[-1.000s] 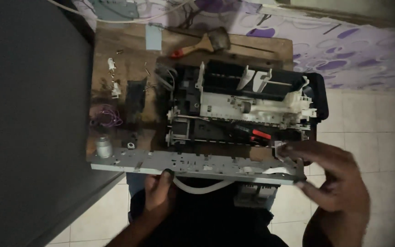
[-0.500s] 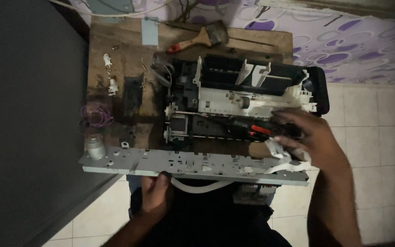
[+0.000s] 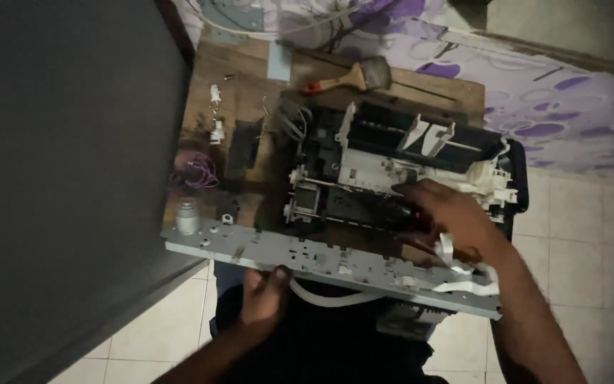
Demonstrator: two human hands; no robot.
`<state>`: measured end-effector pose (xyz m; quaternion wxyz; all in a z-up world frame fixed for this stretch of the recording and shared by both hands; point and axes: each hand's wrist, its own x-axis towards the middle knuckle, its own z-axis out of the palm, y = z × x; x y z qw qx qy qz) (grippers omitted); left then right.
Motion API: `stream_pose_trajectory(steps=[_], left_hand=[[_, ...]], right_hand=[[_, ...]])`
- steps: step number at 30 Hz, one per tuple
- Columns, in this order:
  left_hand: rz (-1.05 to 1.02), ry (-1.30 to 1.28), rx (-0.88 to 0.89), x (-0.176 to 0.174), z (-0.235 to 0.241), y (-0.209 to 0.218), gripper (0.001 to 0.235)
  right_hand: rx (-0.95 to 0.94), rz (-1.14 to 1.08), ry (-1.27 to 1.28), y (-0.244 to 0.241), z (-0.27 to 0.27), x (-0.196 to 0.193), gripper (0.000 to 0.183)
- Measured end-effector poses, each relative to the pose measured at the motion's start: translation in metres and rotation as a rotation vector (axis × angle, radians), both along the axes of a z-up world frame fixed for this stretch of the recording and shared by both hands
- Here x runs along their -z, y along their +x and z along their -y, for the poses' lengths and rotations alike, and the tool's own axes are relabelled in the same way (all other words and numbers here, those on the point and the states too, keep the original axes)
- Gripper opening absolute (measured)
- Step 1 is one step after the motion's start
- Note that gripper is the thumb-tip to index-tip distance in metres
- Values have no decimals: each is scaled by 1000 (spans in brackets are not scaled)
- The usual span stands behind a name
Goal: The person disassembles a white plastic electronic housing using a screwdriver, then removes a metal bracket and a black plastic component. They use a brush to clean the black component and then use pliers to remove a small part from it.
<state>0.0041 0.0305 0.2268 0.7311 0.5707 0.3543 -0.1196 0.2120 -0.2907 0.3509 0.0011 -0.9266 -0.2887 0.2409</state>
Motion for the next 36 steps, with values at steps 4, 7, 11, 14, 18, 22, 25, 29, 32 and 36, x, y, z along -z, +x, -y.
stream_pose_trajectory(steps=[4, 7, 11, 14, 18, 22, 25, 29, 32, 36], left_hand=[[-22, -117, 36, -14, -2, 8, 69], [1, -240, -15, -18, 0, 10, 66], [451, -162, -14, -6, 2, 11, 52], [332, -237, -64, -14, 2, 13, 61], [383, -97, 62, -13, 1, 13, 54], [460, -75, -21, -19, 7, 18, 63], [384, -76, -40, -12, 5, 17, 64], [8, -191, -149, -26, 3, 20, 65], [310, -203, -168, 43, 4, 7, 65], [320, -214, -210, 24, 2, 12, 67]], right_hand=[[-37, 28, 129, -8, -35, -31, 71], [-91, 17, 176, -2, -27, -20, 64], [-7, -14, 180, 6, -1, -15, 72], [161, -36, 129, 8, -2, -77, 81], [122, 83, 312, 55, 0, -132, 72], [70, 123, 98, 125, -11, -137, 54], [69, 55, 97, 165, -28, -123, 49], [-31, -46, 5, 212, -41, -66, 60], [-86, -139, -33, 217, -53, -44, 56], [-5, -170, -133, 213, -71, -40, 43]])
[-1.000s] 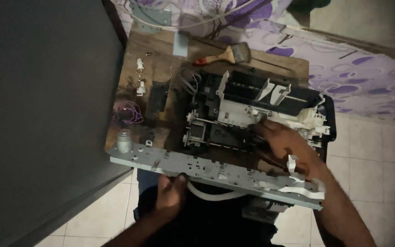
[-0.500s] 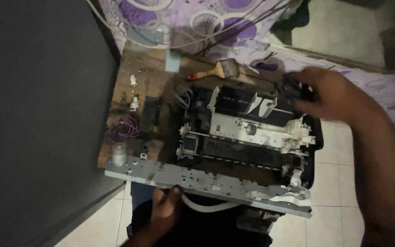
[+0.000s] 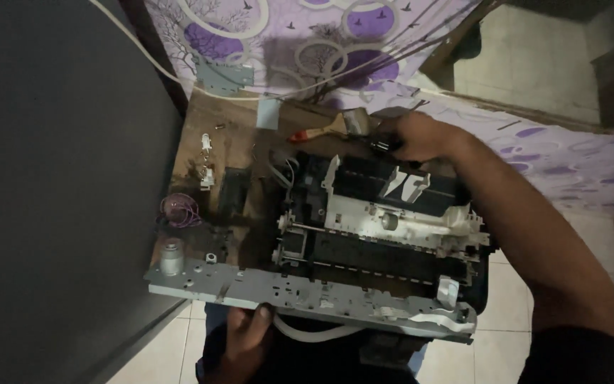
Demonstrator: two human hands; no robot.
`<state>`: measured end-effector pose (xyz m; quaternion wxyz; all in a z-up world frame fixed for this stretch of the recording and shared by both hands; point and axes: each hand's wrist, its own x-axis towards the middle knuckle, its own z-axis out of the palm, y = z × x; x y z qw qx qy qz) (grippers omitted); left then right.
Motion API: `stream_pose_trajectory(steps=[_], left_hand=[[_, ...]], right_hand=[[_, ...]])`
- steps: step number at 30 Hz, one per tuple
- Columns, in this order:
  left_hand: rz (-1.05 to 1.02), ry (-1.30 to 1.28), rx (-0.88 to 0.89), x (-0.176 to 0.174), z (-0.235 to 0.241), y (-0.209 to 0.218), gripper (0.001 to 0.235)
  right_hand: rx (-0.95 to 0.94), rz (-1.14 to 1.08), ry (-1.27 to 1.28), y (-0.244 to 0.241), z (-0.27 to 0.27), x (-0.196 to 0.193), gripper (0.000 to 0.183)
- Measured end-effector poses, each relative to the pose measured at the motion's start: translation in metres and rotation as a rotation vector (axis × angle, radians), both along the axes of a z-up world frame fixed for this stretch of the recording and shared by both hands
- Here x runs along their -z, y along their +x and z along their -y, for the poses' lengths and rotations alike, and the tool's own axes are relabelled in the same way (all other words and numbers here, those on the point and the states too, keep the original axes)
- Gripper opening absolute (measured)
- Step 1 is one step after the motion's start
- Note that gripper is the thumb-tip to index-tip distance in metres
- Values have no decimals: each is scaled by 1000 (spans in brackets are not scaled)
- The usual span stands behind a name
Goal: The person disassembles a white plastic electronic housing using a screwdriver, then removes a metal bracket and a black plastic component. They use a brush to clean the black component and then use pliers to remove a small part from it.
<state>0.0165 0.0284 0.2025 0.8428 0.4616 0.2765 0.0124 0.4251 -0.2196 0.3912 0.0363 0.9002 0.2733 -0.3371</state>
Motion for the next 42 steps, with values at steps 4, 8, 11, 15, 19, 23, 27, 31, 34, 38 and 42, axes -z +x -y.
stream_pose_trajectory(steps=[4, 8, 11, 15, 19, 23, 27, 31, 34, 38, 42], left_hand=[[38, 44, 44, -24, -1, 11, 60], [88, 22, 45, 3, 5, 3, 64], [5, 29, 27, 33, 10, -5, 50], [154, 146, 123, -37, -2, 19, 29], [135, 116, 129, -50, -2, 19, 50], [98, 68, 175, -49, -3, 12, 58], [153, 81, 203, -64, -11, 14, 46], [226, 100, 223, -72, -17, 11, 38], [172, 76, 204, -74, -18, 8, 48], [256, 28, 136, -51, -14, 2, 50], [172, -46, 180, -56, -17, -1, 46]], right_hand=[[-32, 5, 109, 12, 14, 33, 53], [-81, 99, 167, 12, 21, 37, 56], [61, 43, 26, -7, 5, 6, 40], [74, 127, 20, -11, 10, -14, 64], [198, 306, 228, -22, 24, -46, 51], [-52, 493, 472, -63, -3, -75, 53], [-195, 482, 399, -110, -83, -92, 46], [-176, 114, 80, -140, -146, -69, 53], [-348, 88, 362, -145, -159, -20, 38], [-403, -51, 534, -135, -177, 35, 36], [-319, -8, 260, -132, -191, 56, 43]])
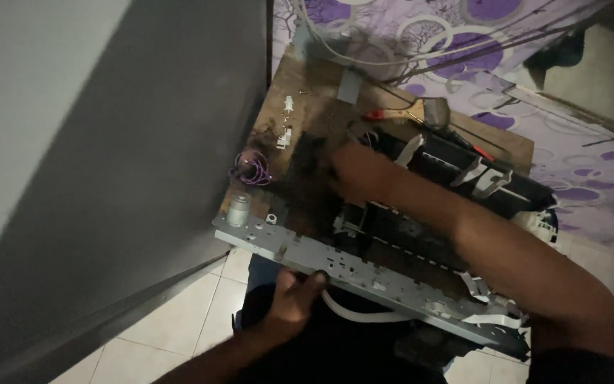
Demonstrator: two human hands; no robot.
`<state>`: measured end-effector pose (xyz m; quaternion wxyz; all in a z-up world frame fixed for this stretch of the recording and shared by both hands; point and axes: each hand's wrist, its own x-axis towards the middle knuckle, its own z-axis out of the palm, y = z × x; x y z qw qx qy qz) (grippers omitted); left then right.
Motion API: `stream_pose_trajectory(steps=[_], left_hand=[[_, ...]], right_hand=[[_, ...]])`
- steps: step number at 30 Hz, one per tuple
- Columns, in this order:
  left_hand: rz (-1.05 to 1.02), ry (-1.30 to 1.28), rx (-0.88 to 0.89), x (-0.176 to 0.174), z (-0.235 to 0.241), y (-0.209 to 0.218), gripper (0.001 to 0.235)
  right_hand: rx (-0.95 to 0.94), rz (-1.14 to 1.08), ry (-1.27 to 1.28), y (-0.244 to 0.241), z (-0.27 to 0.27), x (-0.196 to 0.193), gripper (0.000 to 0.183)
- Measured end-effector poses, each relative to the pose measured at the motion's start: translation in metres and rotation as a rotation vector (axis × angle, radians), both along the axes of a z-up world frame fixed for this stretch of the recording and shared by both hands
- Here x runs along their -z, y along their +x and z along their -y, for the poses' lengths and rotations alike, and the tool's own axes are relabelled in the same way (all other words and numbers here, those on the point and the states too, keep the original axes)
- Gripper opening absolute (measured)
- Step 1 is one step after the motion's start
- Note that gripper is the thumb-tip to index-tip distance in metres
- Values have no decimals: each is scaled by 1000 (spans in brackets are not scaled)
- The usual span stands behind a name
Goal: The person disassembles a white plastic electronic housing using a screwdriver, then removes a metal bracket and a black plastic component. They use a brush to clean the black component and then use pliers to remove a small part from it.
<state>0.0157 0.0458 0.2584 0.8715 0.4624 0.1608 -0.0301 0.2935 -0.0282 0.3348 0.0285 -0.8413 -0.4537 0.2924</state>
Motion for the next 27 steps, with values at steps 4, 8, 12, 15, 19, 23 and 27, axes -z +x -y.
stream_pose_trajectory(steps=[4, 8, 12, 15, 19, 23, 27], left_hand=[[-11, 91, -55, -3, 1, 0, 56], [190, 159, -52, -19, -4, 6, 40], [185, 177, -56, -22, -6, 7, 47], [204, 132, -73, -13, -4, 4, 38], [230, 167, -68, -10, -3, -4, 39], [292, 187, 66, -27, -8, -2, 38], [211, 124, -31, 12, 9, -12, 44]], right_hand=[[-31, -50, 179, 3, -7, 5, 16], [-44, -52, 246, 7, -10, 15, 19], [52, -81, 149, 2, -20, 1, 20], [192, -194, 85, -3, -18, -16, 28], [80, -73, 284, -2, 6, -14, 24], [212, 28, 411, -16, 22, -48, 29], [248, 247, 500, -9, 52, -49, 21]])
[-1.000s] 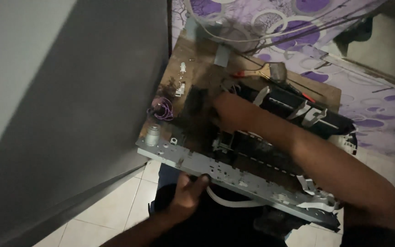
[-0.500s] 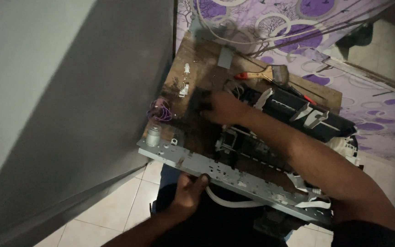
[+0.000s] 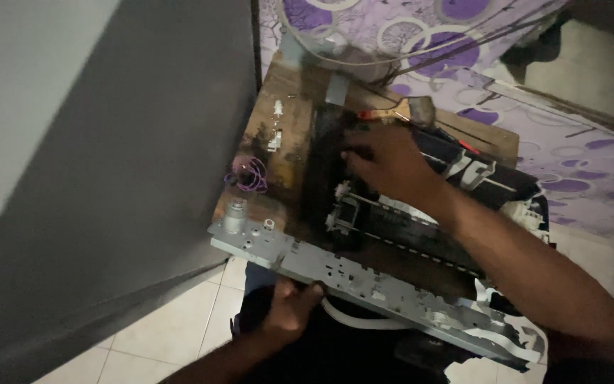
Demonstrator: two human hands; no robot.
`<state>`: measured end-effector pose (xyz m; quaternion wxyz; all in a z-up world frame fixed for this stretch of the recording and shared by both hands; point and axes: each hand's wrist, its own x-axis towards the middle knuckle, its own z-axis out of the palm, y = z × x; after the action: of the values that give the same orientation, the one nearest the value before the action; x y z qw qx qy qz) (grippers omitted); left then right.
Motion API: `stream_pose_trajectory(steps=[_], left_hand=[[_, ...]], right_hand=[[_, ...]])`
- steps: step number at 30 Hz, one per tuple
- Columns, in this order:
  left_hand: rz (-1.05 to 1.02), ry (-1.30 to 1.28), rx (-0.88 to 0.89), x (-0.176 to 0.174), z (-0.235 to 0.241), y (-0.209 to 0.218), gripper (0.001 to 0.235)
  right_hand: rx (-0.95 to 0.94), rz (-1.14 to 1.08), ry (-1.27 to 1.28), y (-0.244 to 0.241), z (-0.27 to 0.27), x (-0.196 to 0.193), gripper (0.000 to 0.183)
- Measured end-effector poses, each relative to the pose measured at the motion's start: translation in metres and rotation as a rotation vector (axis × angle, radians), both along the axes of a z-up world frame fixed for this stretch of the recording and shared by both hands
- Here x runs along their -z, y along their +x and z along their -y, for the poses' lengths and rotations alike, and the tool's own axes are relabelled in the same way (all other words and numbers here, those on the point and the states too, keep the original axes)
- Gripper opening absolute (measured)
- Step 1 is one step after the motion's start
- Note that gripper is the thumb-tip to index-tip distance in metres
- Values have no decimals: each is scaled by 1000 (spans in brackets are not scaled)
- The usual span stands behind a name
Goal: The person disassembles a white plastic electronic housing using a screwdriver, then removes a metal bracket and a black plastic component. They use a brush to clean the black component and then use pliers to remove a small part from it.
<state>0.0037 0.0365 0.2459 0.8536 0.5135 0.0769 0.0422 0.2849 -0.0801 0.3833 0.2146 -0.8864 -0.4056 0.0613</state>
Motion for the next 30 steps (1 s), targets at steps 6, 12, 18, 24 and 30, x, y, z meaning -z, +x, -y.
stream_pose_trajectory(steps=[6, 12, 18, 24, 30], left_hand=[[78, 179, 29, 17, 5, 1, 45], [-2, 82, 36, -5, 2, 5, 58], [-310, 89, 57, -11, -1, 5, 75], [-350, 329, 42, -44, 14, 36, 34], [-201, 394, -17, -53, 22, 58, 39]], right_hand=[[163, -87, 411, -15, 26, -56, 10], [197, 84, 483, -24, 62, -94, 17], [268, 58, 612, -35, 99, -118, 6], [473, -49, 817, -43, 147, -122, 40], [494, 140, 518, -67, 170, -137, 19]])
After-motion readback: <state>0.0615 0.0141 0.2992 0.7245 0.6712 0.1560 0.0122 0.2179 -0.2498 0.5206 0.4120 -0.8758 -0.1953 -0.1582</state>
